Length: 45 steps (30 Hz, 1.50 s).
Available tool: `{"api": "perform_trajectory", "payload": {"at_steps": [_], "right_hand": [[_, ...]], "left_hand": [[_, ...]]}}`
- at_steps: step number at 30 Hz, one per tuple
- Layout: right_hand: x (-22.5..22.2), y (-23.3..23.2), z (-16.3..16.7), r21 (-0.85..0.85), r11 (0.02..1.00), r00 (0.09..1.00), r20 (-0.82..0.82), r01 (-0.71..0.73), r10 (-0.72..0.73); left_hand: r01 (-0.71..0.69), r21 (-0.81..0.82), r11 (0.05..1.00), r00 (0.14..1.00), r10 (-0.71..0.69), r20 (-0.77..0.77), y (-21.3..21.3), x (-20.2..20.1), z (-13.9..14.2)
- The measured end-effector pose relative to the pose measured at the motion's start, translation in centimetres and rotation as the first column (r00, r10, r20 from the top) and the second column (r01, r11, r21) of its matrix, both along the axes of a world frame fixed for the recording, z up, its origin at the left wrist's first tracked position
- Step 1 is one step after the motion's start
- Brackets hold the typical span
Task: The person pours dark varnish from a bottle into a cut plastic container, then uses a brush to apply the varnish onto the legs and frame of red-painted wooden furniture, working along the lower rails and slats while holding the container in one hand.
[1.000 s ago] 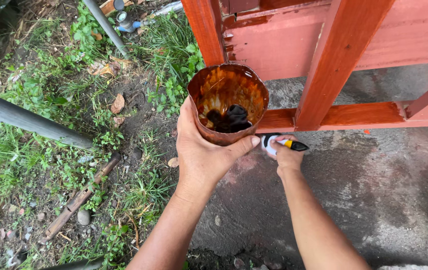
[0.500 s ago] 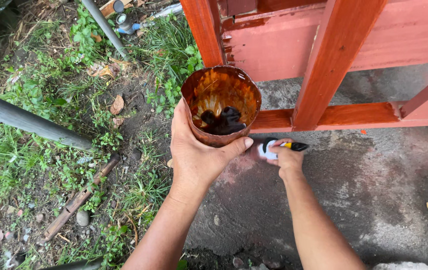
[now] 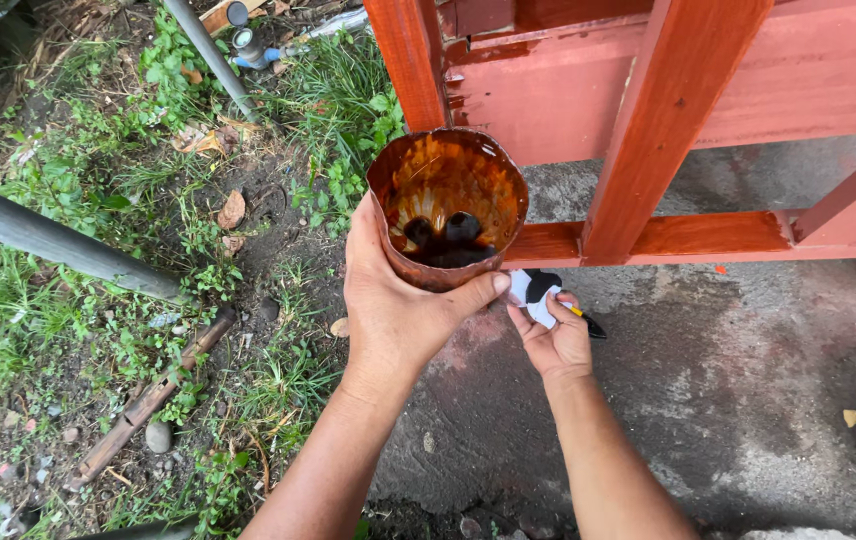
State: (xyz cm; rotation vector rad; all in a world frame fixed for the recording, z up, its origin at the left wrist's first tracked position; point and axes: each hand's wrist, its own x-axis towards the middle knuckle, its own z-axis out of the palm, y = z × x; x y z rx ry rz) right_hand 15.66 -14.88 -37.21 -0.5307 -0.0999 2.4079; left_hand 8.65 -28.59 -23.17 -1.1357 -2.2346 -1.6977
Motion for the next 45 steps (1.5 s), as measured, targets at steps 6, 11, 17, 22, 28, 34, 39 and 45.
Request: {"api": "perform_trajectory", "payload": {"at_steps": [6, 11, 17, 22, 28, 34, 39, 45], "right_hand": [[0.2, -0.7, -1.1, 0.115, 0.993, 0.957, 0.289, -0.038, 0.003], [-0.1, -0.7, -1.1, 0.286, 0.947, 0.778, 0.625, -0.145, -0.069], [-2.5, 1.2, 0.3, 0.719, 0.694, 0.751, 0.469, -0.020, -0.464], [-3.6, 0.1, 0.7, 0.560, 0.815, 0.759, 0.593, -0.150, -0.268], [-1.4, 0.4, 0.9, 0.312, 0.882, 0.678, 0.735, -0.353, 0.011], [0.2, 2.0, 1.2, 0.300, 0.855, 0.677, 0.732, -0.423, 0.079], [-1.8, 2.0, 1.3, 0.460, 0.863, 0.784, 0.607, -0.210, -0.133], [-3.3, 0.5, 1.6, 0.478, 0.812, 0.699, 0.703, -0.335, -0.126]], "left_hand": [[0.003, 0.028, 1.000, 1.000, -0.003, -0.022, 0.0, -0.3, -0.1], [-0.005, 0.038, 0.999, 1.000, 0.006, -0.022, -0.1, -0.6, -0.1], [0.008, 0.057, 0.998, 0.999, -0.010, 0.043, -0.8, -0.8, 0.1], [-0.017, 0.041, 0.999, 1.000, 0.018, -0.008, -1.6, -1.2, 0.3], [0.046, 0.088, 0.995, 0.998, -0.049, 0.032, -1.7, -1.3, 0.3], [0.017, 0.078, 0.997, 1.000, -0.016, -0.010, -0.7, -0.6, 0.6], [-0.008, 0.030, 1.000, 1.000, 0.008, -0.009, -1.3, -0.4, 0.8], [0.006, 0.062, 0.998, 1.000, -0.005, -0.018, -1.9, -0.8, 0.6]]}}
